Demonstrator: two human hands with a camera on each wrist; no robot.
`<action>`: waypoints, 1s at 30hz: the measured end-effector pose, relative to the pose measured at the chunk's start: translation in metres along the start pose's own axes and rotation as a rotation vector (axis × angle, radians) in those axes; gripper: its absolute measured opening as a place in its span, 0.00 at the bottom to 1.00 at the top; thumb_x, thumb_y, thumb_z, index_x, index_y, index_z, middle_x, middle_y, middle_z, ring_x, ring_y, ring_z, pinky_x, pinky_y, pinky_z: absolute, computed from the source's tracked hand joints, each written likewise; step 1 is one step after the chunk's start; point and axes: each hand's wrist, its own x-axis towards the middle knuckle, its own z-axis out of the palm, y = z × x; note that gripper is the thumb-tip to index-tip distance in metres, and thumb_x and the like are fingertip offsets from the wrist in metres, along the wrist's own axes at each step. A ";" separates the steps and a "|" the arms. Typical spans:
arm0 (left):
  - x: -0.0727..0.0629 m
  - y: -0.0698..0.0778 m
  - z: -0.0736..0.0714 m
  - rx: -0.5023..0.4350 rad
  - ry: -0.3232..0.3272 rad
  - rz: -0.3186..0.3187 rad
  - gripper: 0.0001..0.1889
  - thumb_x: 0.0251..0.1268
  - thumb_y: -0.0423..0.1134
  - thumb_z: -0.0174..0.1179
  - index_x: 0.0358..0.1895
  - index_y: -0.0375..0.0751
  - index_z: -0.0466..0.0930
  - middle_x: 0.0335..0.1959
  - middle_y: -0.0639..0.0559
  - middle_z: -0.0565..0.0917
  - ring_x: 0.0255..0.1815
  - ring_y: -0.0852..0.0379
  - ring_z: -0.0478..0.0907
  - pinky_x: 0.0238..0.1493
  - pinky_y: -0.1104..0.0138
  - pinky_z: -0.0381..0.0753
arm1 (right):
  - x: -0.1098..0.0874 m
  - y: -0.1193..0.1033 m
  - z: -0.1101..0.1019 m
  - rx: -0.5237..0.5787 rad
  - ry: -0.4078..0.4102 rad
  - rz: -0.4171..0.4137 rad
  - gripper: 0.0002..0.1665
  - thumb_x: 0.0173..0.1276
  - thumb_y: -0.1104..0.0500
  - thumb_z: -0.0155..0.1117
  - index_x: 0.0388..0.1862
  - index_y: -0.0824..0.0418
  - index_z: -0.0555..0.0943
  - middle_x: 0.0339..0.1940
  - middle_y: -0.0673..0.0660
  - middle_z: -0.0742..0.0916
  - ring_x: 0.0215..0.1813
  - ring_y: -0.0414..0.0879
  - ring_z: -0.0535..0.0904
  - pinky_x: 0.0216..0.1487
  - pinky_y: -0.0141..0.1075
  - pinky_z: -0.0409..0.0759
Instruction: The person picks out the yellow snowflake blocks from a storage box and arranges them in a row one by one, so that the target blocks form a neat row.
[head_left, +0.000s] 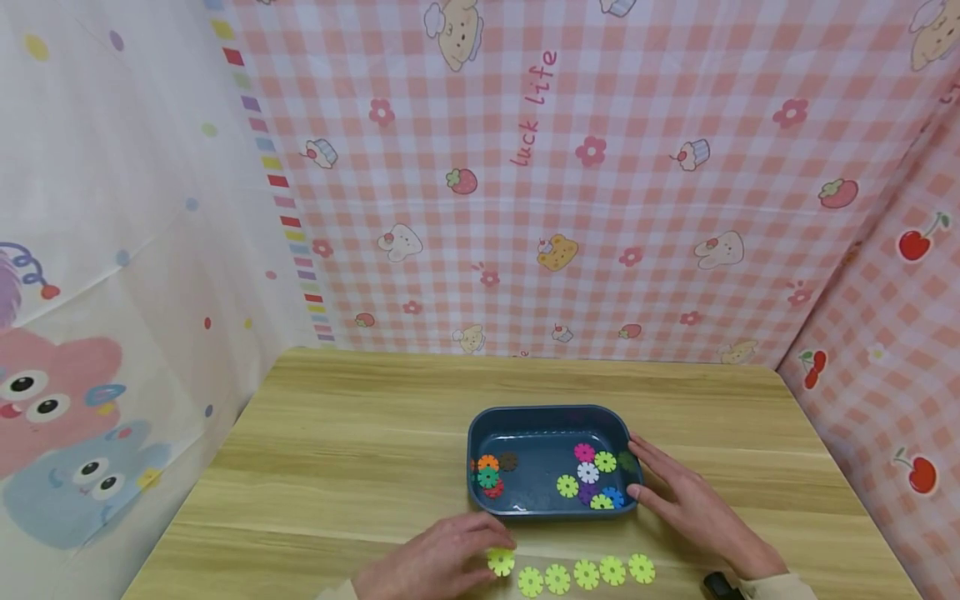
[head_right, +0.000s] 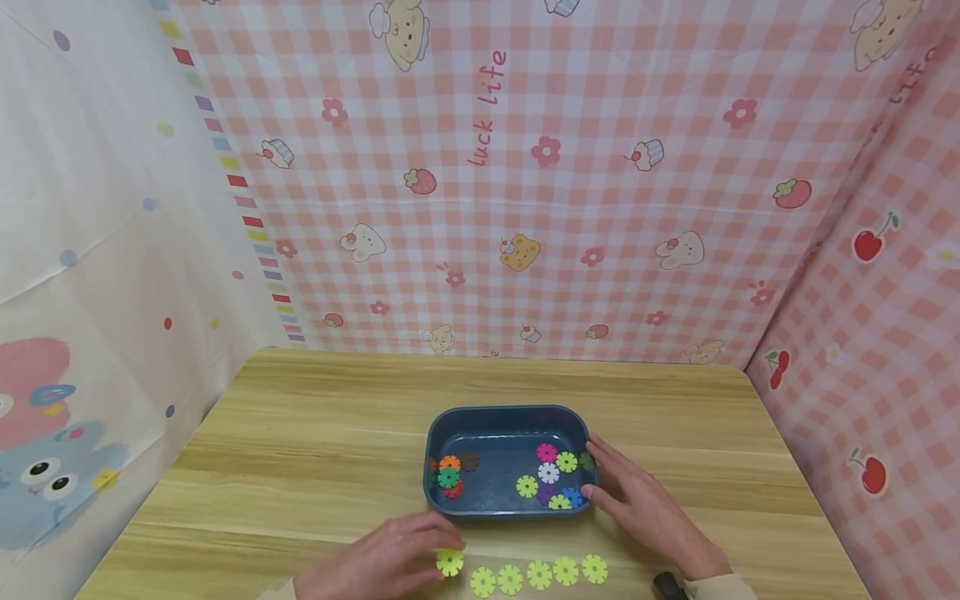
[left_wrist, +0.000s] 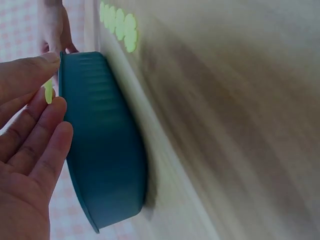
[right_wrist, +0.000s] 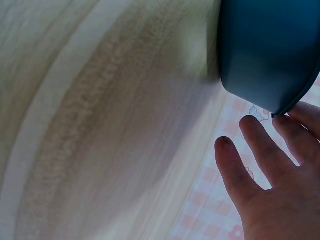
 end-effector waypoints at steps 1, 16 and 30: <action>0.000 -0.001 0.001 -0.011 -0.003 0.009 0.17 0.76 0.45 0.62 0.64 0.50 0.82 0.61 0.65 0.80 0.57 0.70 0.75 0.61 0.69 0.79 | 0.000 0.000 0.000 -0.004 0.001 0.000 0.39 0.78 0.46 0.63 0.80 0.63 0.67 0.81 0.64 0.67 0.77 0.68 0.64 0.69 0.68 0.67; -0.003 -0.015 0.018 -0.120 -0.059 0.048 0.18 0.80 0.43 0.59 0.67 0.45 0.79 0.62 0.60 0.80 0.56 0.71 0.75 0.60 0.70 0.78 | -0.001 -0.002 -0.002 0.010 -0.006 0.004 0.38 0.79 0.47 0.62 0.80 0.63 0.67 0.81 0.65 0.67 0.77 0.69 0.64 0.69 0.68 0.67; -0.001 -0.020 0.028 -0.048 -0.061 -0.009 0.19 0.77 0.47 0.62 0.66 0.49 0.80 0.59 0.63 0.80 0.56 0.69 0.74 0.63 0.67 0.77 | 0.000 -0.001 -0.002 0.009 -0.013 0.019 0.38 0.79 0.46 0.62 0.80 0.62 0.67 0.81 0.65 0.67 0.77 0.69 0.64 0.69 0.68 0.67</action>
